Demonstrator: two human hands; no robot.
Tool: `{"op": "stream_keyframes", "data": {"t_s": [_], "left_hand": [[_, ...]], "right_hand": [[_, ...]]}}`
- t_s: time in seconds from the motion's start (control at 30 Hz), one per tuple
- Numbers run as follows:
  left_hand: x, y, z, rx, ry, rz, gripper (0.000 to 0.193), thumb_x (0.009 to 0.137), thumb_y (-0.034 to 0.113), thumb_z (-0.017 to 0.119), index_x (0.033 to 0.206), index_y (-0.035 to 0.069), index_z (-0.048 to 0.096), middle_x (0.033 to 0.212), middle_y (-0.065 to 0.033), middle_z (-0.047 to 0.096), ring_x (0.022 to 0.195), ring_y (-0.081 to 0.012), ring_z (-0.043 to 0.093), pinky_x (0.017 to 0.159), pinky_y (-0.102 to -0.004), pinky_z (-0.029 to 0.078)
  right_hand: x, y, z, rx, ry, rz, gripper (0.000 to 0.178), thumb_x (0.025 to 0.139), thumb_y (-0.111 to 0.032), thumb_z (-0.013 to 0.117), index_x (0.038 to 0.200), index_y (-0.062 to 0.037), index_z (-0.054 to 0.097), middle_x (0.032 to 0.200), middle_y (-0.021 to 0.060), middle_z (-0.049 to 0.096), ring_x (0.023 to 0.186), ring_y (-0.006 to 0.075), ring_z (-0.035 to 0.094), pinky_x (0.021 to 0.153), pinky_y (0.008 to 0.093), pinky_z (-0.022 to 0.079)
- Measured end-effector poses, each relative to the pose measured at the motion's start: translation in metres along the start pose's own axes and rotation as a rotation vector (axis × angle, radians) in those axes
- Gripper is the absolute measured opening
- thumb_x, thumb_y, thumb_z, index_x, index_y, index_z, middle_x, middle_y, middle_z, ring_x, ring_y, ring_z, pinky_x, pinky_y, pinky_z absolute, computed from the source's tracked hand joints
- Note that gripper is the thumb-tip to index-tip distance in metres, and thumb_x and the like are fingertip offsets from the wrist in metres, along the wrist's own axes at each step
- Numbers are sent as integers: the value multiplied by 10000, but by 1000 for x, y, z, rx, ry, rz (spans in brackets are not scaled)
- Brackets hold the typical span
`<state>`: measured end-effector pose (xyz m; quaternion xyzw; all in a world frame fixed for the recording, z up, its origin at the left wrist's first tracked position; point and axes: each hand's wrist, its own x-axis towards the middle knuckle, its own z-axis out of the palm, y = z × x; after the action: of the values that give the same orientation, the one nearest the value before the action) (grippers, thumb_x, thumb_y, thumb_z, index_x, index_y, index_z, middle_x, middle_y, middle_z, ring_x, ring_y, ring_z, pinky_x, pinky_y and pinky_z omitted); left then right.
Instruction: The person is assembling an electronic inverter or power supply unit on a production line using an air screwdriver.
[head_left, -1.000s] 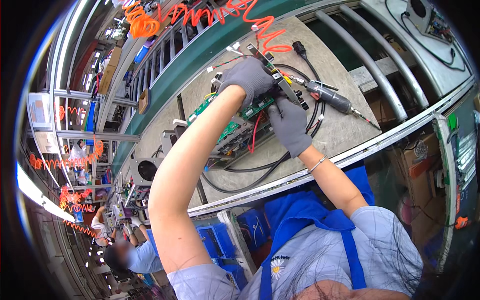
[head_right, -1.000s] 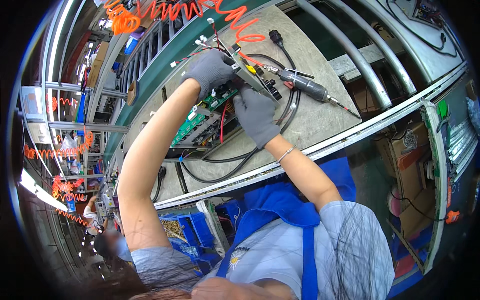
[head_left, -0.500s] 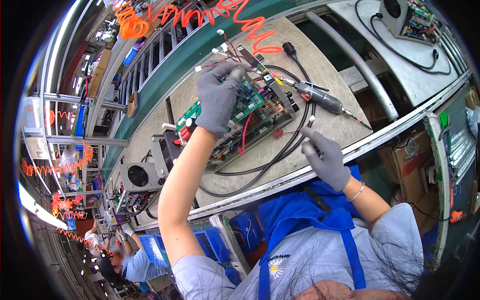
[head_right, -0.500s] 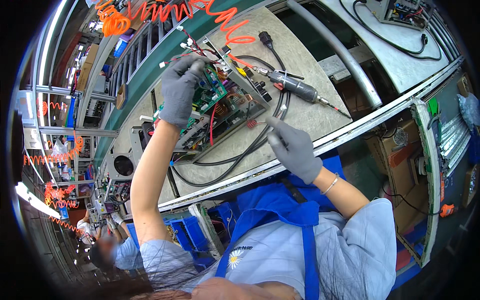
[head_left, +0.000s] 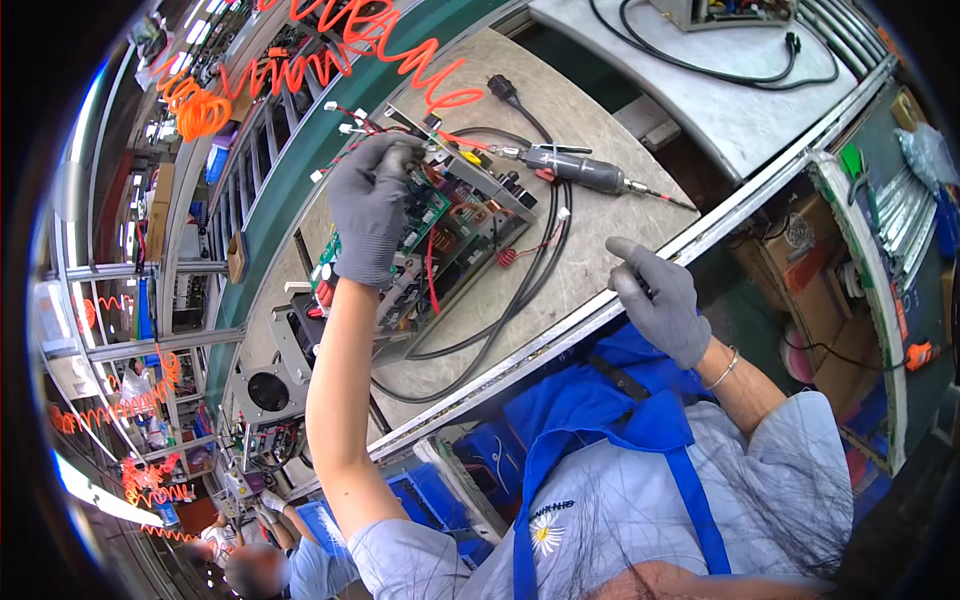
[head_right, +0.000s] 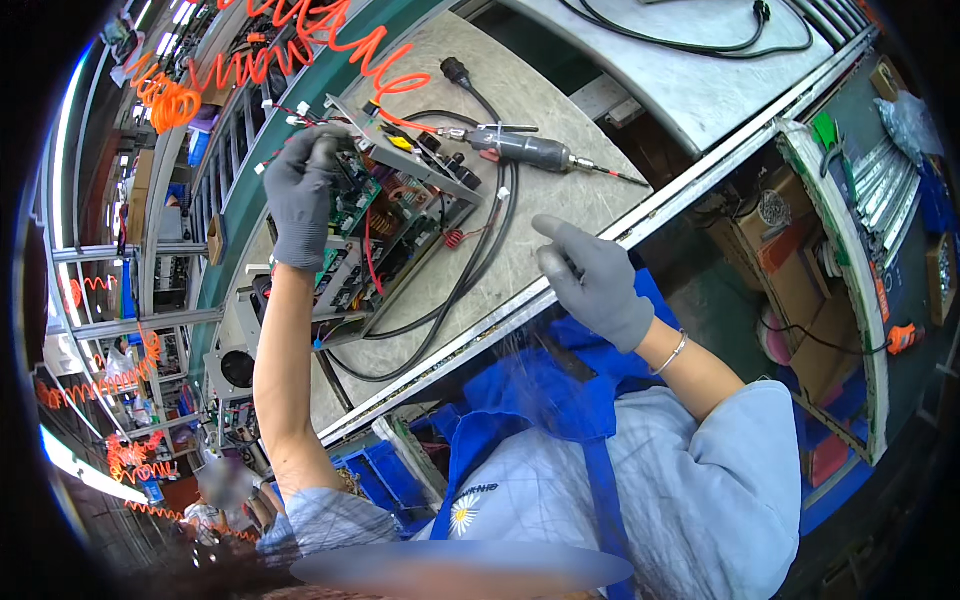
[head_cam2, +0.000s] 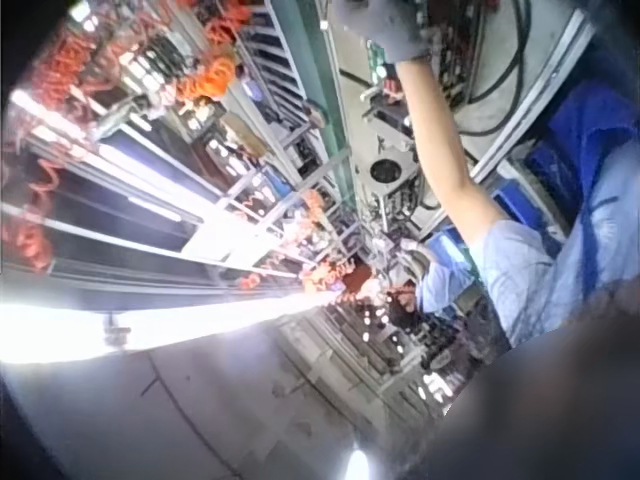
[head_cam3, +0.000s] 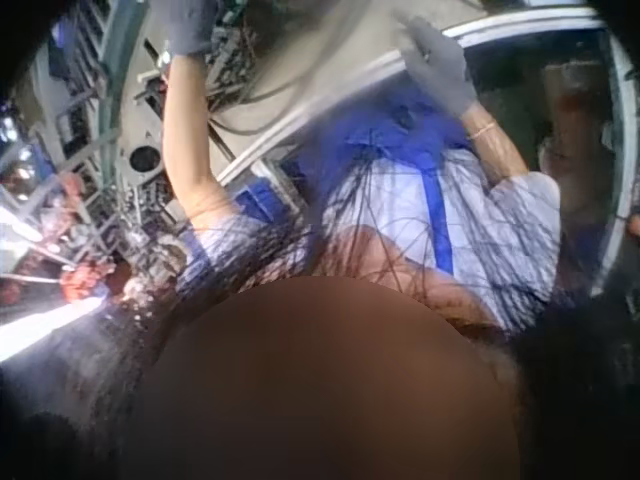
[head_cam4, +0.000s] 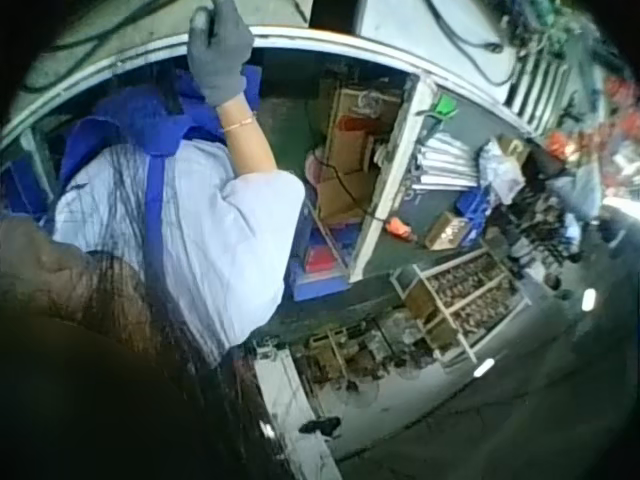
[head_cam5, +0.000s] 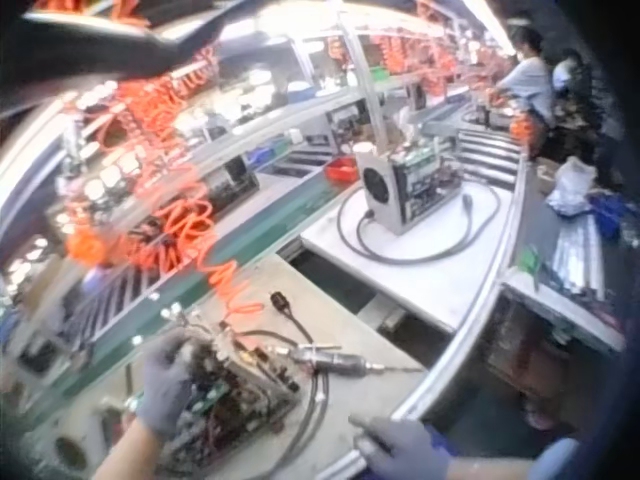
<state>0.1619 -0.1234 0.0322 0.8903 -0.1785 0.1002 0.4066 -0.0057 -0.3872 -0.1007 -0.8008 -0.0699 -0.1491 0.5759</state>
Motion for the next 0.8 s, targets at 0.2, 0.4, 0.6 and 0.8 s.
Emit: {"op": "stream_keyframes", "data": {"t_s": [0.2,0.4,0.6,0.8], "left_hand": [[7,10,4,-102,57,83,148,933,57,582,967,13,719,903,-52,689,850,-130,625,771,-264,485],[9,13,2,126,7,228,145,894,63,622,991,23,722,943,-65,696,885,-159,618,813,-289,487],[-3,9,14,1,173,-31,238,941,82,588,1138,-21,673,1077,-71,690,928,-138,616,822,-278,487],[-2,20,23,507,134,250,177,896,114,633,1037,34,705,1174,-110,649,1134,-261,565,990,-388,429]], "right_hand": [[-2,4,1,59,-4,-59,313,886,-53,590,1185,33,620,729,102,653,645,163,660,618,278,520],[1,15,-14,75,-5,-17,316,884,-62,597,1184,37,619,719,102,644,643,179,665,614,286,523],[-1,29,-38,-77,100,-15,315,871,-94,635,1180,-36,655,769,144,670,655,254,678,622,341,535],[-10,61,-127,-575,323,-86,322,845,-155,630,1156,-83,675,807,164,674,670,317,666,610,405,542]]}}
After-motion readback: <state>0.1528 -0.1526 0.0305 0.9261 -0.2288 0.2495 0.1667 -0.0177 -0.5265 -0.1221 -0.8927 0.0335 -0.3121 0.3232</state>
